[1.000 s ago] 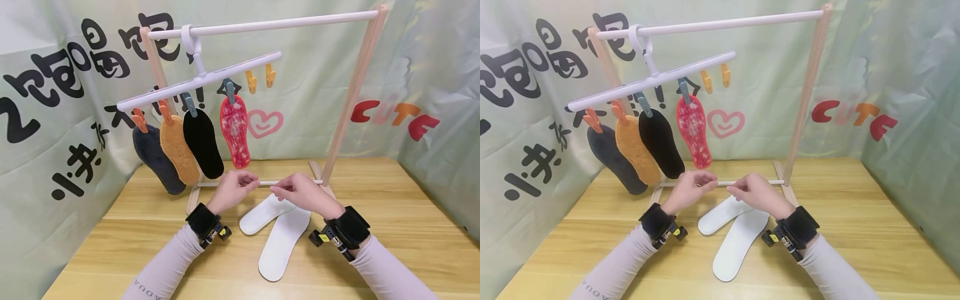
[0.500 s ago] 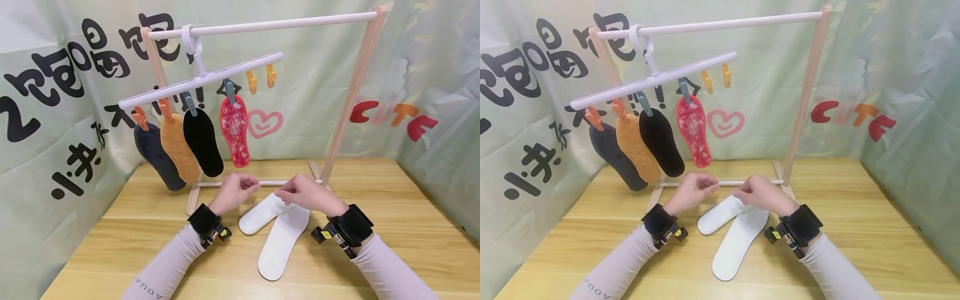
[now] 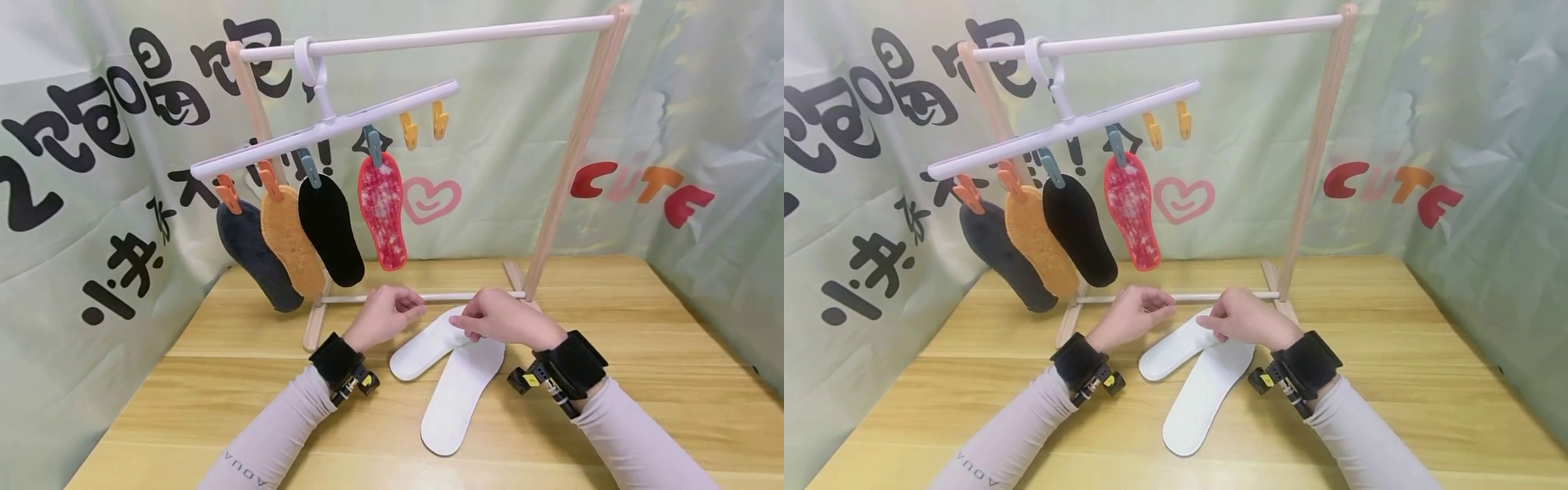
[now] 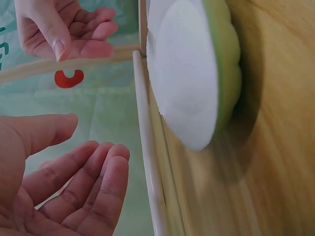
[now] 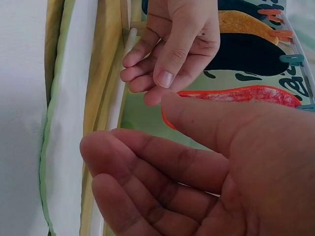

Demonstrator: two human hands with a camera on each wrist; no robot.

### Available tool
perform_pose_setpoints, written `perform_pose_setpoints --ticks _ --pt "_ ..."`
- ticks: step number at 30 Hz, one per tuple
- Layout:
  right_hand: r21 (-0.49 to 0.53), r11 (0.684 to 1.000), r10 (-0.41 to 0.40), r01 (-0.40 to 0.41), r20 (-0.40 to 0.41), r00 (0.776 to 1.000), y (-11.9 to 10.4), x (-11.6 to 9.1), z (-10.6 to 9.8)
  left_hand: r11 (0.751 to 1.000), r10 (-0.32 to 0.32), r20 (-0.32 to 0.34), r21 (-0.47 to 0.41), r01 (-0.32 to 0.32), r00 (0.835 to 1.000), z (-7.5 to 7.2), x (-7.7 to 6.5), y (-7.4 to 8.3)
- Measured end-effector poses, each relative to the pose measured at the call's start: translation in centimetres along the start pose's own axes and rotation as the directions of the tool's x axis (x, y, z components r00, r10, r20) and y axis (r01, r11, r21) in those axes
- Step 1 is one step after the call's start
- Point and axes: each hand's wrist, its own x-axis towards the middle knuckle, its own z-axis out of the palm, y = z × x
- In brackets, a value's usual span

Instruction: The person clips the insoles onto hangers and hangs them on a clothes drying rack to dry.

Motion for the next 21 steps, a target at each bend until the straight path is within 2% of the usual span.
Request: perform_pose_setpoints --ticks 13,21 --pt "-0.001 1.000 0.000 0.000 -0.023 1.000 0.11 0.12 0.37 1.000 0.011 0.042 0.019 -0.012 0.999 0.36 -0.04 -0.48" --pt "0.019 1.000 0.024 -0.024 0.012 1.000 0.42 0.18 0.76 0.998 0.022 0.051 0.051 -0.024 0.998 0.55 -0.16 -0.80"
